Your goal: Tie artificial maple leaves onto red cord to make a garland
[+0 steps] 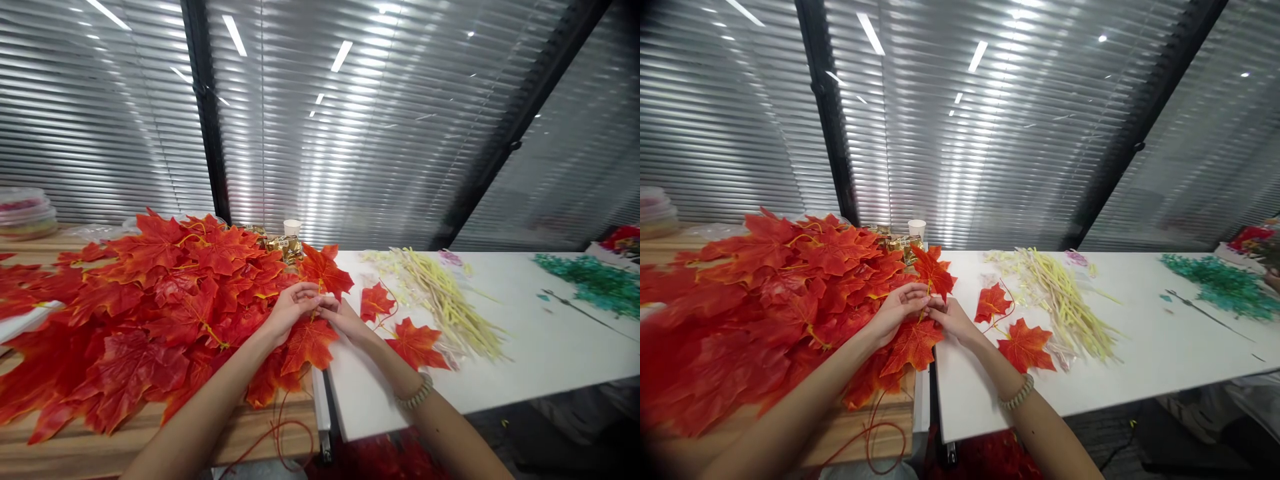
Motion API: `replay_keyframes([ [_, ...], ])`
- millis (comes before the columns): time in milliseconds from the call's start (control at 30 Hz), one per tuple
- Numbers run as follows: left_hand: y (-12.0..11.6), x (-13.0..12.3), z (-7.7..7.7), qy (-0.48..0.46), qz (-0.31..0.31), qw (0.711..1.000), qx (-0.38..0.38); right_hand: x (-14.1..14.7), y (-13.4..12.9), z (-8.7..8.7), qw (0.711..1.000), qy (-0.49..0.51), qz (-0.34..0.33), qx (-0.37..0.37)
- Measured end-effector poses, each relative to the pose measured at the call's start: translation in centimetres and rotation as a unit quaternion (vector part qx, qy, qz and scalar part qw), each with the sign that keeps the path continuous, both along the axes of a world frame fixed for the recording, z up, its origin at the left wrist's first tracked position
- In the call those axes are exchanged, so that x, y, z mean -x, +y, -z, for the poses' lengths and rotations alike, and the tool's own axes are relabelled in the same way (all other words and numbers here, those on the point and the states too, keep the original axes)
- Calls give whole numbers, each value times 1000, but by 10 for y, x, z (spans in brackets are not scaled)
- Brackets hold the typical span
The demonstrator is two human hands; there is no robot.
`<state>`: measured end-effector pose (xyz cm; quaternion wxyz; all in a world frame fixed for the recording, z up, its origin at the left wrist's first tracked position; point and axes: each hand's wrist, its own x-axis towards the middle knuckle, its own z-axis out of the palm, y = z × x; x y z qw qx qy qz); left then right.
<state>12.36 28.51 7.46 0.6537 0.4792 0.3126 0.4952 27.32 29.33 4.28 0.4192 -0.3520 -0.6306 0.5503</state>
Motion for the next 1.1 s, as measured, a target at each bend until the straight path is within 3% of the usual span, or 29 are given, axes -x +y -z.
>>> replay_keyframes([
  [467,0,1,-5,-16,-27,999,22,1,-5,-10,1000,-14,13,3],
  [667,-1,2,-8,-14,-46,998,33,0,-3,-7,999,-9,30,21],
  [867,2,3,-6,-25,-94,994,53,0,-4,-8,999,24,36,20],
  [1100,5,7,-8,-56,-78,993,73,-1,-1,-8,993,65,99,22],
])
